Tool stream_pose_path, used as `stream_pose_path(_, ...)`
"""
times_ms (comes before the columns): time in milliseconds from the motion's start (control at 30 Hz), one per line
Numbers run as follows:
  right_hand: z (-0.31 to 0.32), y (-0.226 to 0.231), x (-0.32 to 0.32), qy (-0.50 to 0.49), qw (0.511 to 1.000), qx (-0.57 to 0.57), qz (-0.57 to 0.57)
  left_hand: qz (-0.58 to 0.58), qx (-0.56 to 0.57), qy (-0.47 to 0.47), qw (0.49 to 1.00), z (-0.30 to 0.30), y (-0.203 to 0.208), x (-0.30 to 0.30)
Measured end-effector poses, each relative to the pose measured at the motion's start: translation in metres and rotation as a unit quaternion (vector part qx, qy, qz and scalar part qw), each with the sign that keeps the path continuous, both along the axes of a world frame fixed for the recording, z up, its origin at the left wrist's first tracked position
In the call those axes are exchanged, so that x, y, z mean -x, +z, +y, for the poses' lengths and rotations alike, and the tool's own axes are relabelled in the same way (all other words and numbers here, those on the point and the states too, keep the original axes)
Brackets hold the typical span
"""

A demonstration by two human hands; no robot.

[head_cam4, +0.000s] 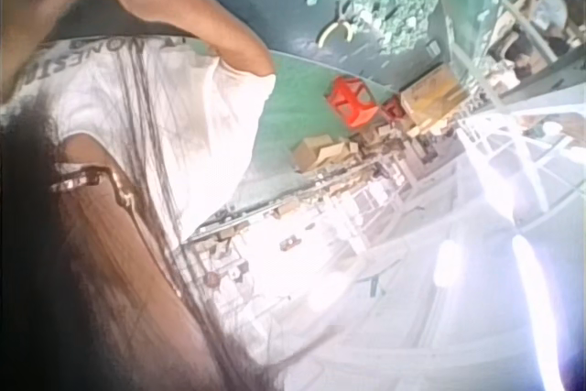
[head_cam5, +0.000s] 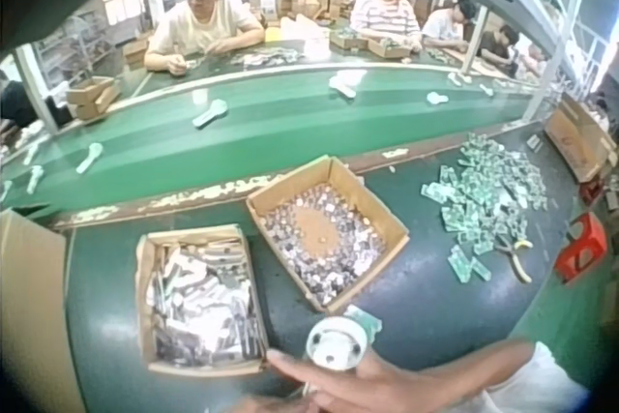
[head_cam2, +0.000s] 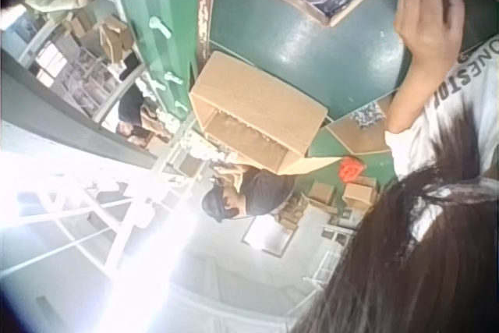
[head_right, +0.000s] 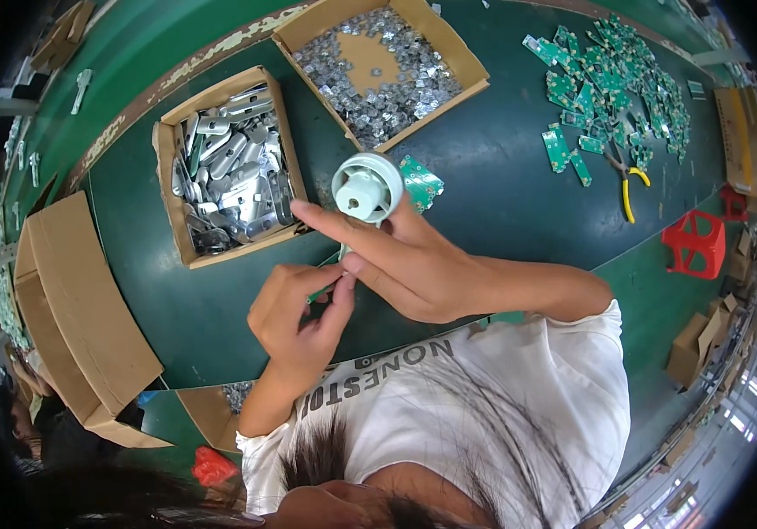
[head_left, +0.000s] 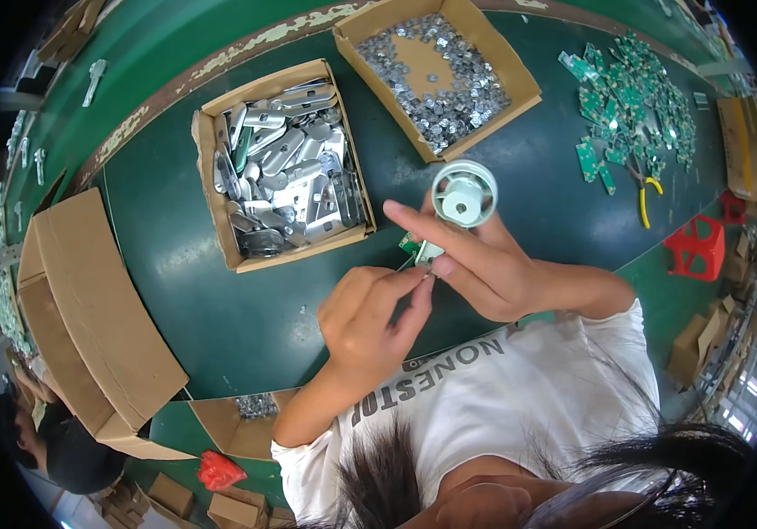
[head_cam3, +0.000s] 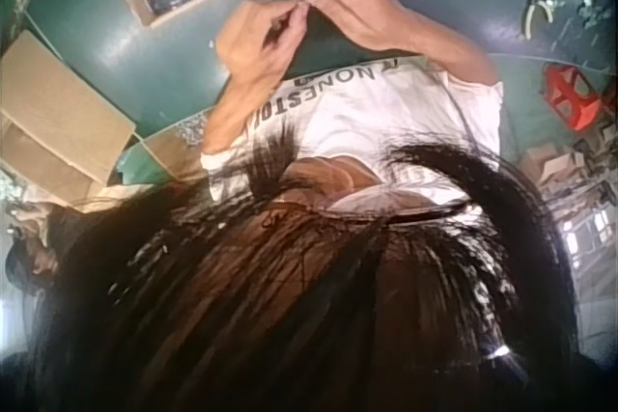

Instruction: Assemble electronic components and metal pieces into a plastic housing on a circuit board.

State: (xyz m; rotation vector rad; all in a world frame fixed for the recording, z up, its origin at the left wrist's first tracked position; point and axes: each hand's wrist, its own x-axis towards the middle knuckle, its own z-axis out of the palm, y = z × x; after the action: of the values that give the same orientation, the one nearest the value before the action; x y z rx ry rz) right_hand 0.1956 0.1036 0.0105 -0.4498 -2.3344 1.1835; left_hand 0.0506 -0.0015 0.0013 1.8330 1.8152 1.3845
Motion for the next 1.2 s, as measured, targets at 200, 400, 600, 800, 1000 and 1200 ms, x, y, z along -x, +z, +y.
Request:
stream_pose_path(200, -0.003, -0.002, -0.002, -0.075, 0.995, -0.044, 0.041, -0.109, 0.047, -0.008, 0.993, -0.003, 0.006, 0.008)
stream_pose_path(400, 0.004, -0.004, 0.0, -0.035, 0.991, 0.13, 0.027, -0.171, 0.076, -0.021, 0.982, -0.001, 0.008, 0.01)
stream_pose_path(600, -0.005, -0.002, 0.005, -0.074, 0.981, 0.171, 0.049, -0.279, 0.095, 0.087, 0.952, -0.01, -0.008, -0.003)
stream_pose_path(800, -0.017, -0.002, 0.008, -0.1, 0.993, 0.015, 0.056, -0.213, 0.101, 0.072, 0.969, -0.01, -0.004, -0.006)
stream_pose_path(1000, -0.015, -0.008, 0.006, -0.11, 0.992, 0.026, 0.06, -0.214, 0.096, 0.071, 0.97, -0.011, -0.009, -0.008)
stream_pose_path(1200, -0.014, -0.005, 0.004, -0.089, 0.995, 0.009, 0.047, -0.087, 0.058, 0.082, 0.991, -0.01, -0.009, -0.008)
